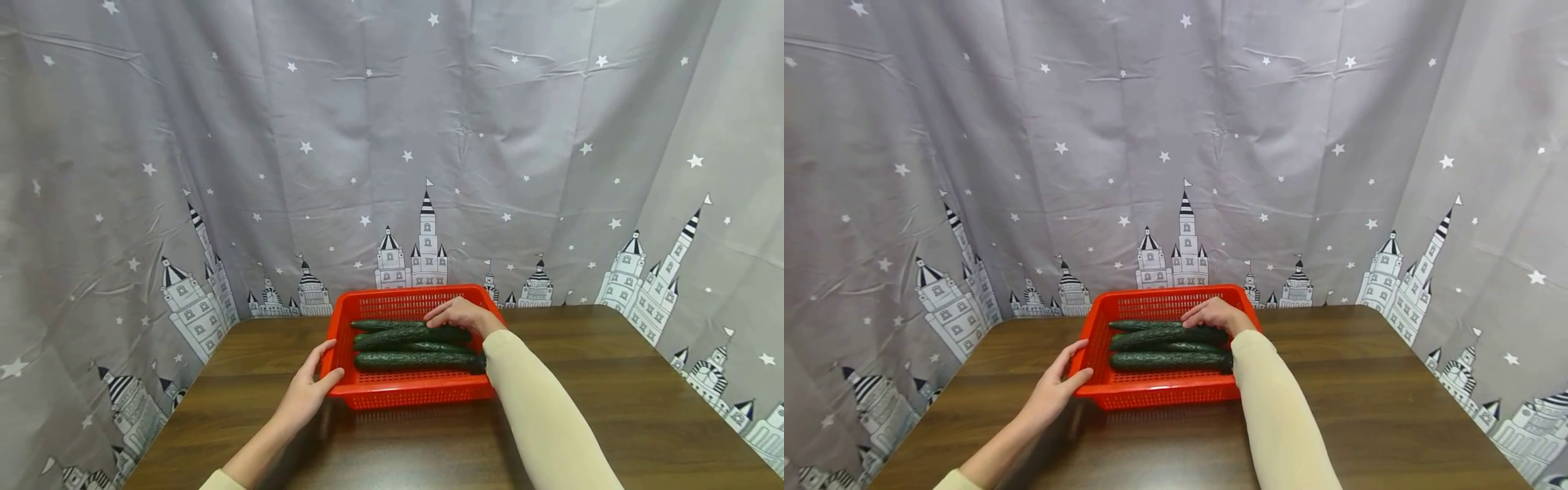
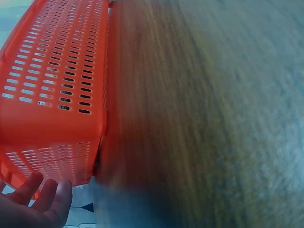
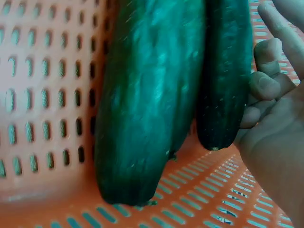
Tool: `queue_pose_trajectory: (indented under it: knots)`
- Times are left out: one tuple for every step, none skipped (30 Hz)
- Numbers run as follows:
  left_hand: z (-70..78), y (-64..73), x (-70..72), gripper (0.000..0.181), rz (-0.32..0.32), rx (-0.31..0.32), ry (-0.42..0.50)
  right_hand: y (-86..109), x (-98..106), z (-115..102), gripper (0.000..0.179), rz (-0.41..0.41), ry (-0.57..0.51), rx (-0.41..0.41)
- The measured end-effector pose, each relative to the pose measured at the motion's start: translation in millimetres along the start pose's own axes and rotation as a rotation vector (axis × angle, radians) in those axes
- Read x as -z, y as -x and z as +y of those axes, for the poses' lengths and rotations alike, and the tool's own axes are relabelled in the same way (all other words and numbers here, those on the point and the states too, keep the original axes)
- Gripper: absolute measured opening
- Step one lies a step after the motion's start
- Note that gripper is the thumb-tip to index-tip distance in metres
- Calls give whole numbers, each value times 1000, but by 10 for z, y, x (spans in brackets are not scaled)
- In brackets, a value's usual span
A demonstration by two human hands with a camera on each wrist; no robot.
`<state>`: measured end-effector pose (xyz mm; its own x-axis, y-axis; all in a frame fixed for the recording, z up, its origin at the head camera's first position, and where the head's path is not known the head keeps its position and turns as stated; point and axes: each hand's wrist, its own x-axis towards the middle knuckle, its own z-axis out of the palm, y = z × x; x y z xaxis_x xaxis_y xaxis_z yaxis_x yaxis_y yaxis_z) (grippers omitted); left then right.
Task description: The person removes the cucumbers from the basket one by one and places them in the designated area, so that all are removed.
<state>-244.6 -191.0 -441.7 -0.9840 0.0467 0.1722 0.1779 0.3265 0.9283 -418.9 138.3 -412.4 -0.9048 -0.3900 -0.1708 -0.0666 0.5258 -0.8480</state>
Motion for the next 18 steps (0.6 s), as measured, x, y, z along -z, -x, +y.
queue_pose_trajectory:
  knots:
    - [-1, 0, 1, 56, -1, 0, 0, 2, -8, -1, 30, -6, 16, 3]
    - [-3, -2, 1, 56, -3, 1, 1, 3, -15, -5, 29, -10, 29, 4]
    - [-3, -3, 3, 56, -4, 1, 2, 6, -22, -12, 28, -12, 45, 9]
    - [-5, -4, 0, 56, -5, 0, 4, 10, -24, -12, 28, -15, 55, 8]
    - [-5, -5, -3, 55, -6, 0, 5, 12, -25, -10, 28, -14, 64, 8]
    - [-5, -6, -5, 55, -6, -1, 4, 15, -27, -13, 28, -12, 71, 8]
    - [-4, -7, -7, 55, -6, -2, 4, 18, -28, -16, 28, -11, 79, 8]
    - [-1, -8, -9, 55, -6, -2, 4, 18, -29, -18, 27, -10, 87, 6]
    - [3, -9, -11, 55, -4, -2, 2, 17, -29, -18, 27, -8, 101, 9]
    - [7, -11, -12, 55, -3, -2, 1, 17, -28, -19, 27, -7, 110, 9]
    - [10, -11, -14, 55, -3, 0, 0, 15, -27, -18, 27, -9, 126, 13]
    - [14, -11, -16, 54, -2, 1, 1, 14, -27, -17, 28, -11, 144, 19]
    - [16, -10, -17, 54, -2, 3, 1, 11, -27, -16, 28, -14, 160, 25]
    - [17, -8, -18, 54, -3, 5, 1, 9, -26, -15, 28, -16, 184, 36]
    - [16, -6, -20, 54, -3, 6, 2, 5, -25, -13, 29, -19, 207, 47]
    - [15, -4, -21, 54, -4, 7, 3, 3, -26, -11, 29, -25, 222, 53]
    - [13, -1, -22, 54, -4, 8, 4, 0, -26, -6, 29, -30, 236, 59]
    - [11, 4, -22, 53, -5, 7, 5, -3, -27, -4, 29, -35, 245, 61]
